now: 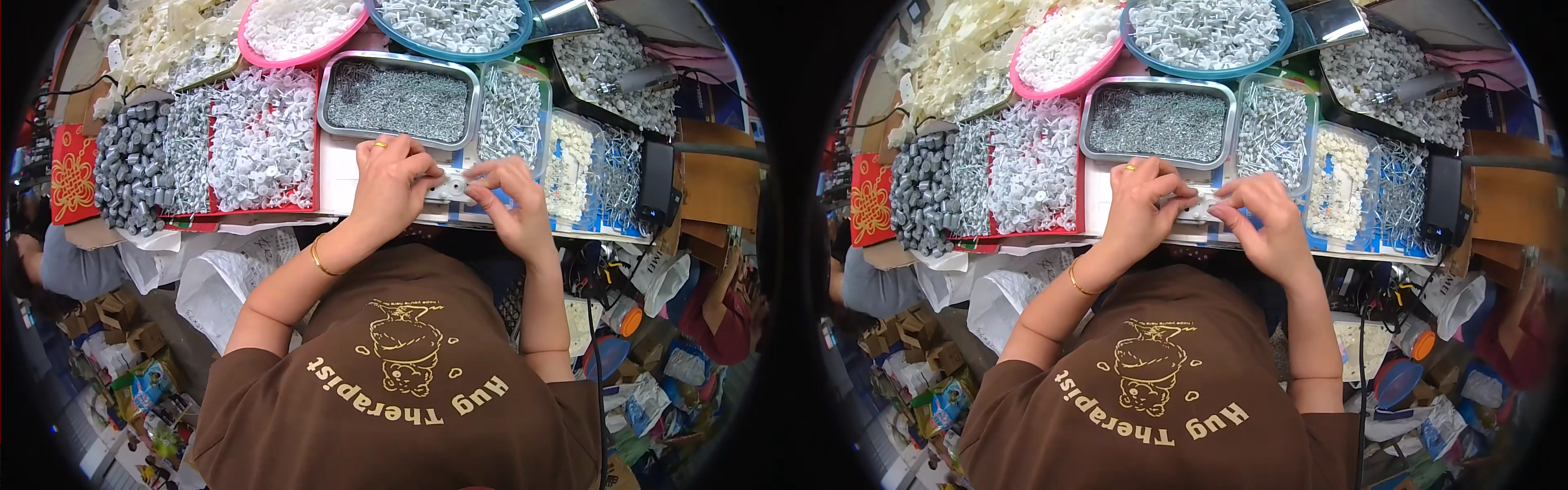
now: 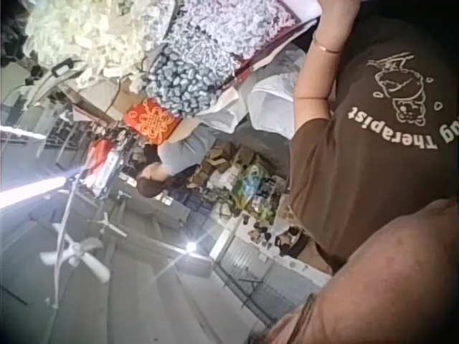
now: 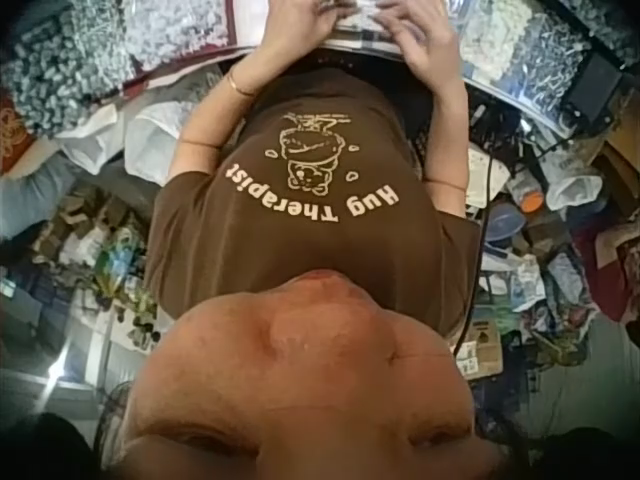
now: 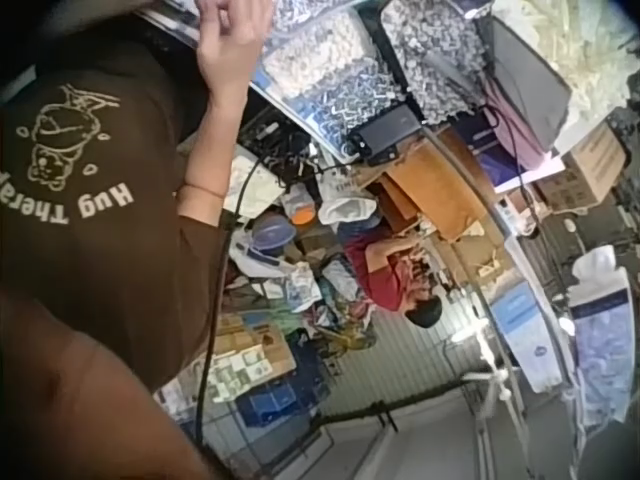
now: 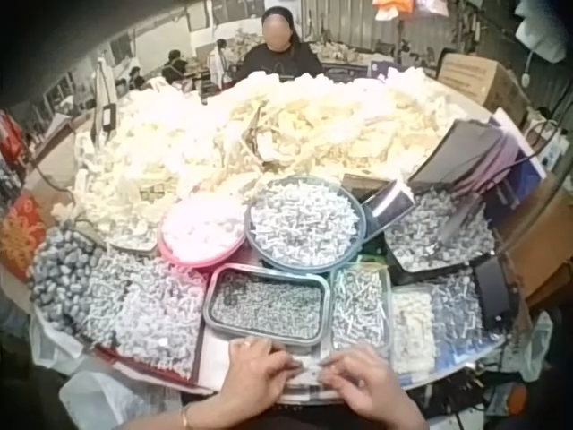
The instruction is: Assembling small plastic components onto a base plate and using a pneumatic assembly tool.
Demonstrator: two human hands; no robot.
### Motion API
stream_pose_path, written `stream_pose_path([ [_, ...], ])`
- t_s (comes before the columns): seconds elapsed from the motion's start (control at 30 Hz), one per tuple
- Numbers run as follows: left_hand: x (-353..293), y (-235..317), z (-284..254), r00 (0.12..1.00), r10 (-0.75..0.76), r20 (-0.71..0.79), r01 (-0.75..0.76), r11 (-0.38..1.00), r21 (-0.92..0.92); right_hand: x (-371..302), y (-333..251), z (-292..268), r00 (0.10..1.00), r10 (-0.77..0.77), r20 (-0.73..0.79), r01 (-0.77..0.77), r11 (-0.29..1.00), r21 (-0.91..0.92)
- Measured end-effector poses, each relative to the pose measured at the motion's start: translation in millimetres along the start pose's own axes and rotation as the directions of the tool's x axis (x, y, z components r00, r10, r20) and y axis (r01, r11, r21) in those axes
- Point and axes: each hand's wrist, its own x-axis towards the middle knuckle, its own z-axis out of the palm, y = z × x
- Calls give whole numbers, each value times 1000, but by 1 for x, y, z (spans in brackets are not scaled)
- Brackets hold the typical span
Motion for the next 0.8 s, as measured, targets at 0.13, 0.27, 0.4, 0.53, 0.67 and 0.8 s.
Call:
stream_pose_path([
  [0.13,-1,-1,0,1000,4,-2,-4,1000,1,0,-11,6,962,-168,214,231,920,-317],
  [0.27,-1,-1,0,1000,-5,-16,5,1000,-28,7,-10,-3,979,-105,176,154,941,-300],
  [0.4,-3,-4,3,999,-7,-37,5,998,-60,2,-12,16,949,-123,292,234,893,-384],
  [0.53,-4,-3,1,999,14,-44,-16,998,-53,28,24,-13,967,35,-252,-148,883,-445],
  [0.67,-7,1,5,997,39,-68,-41,999,-22,38,60,-17,937,-66,-342,-241,587,-773],
  [0.8,-20,-2,-6,997,22,-72,-22,1000,2,38,65,-19,947,-23,-321,-240,615,-751],
])
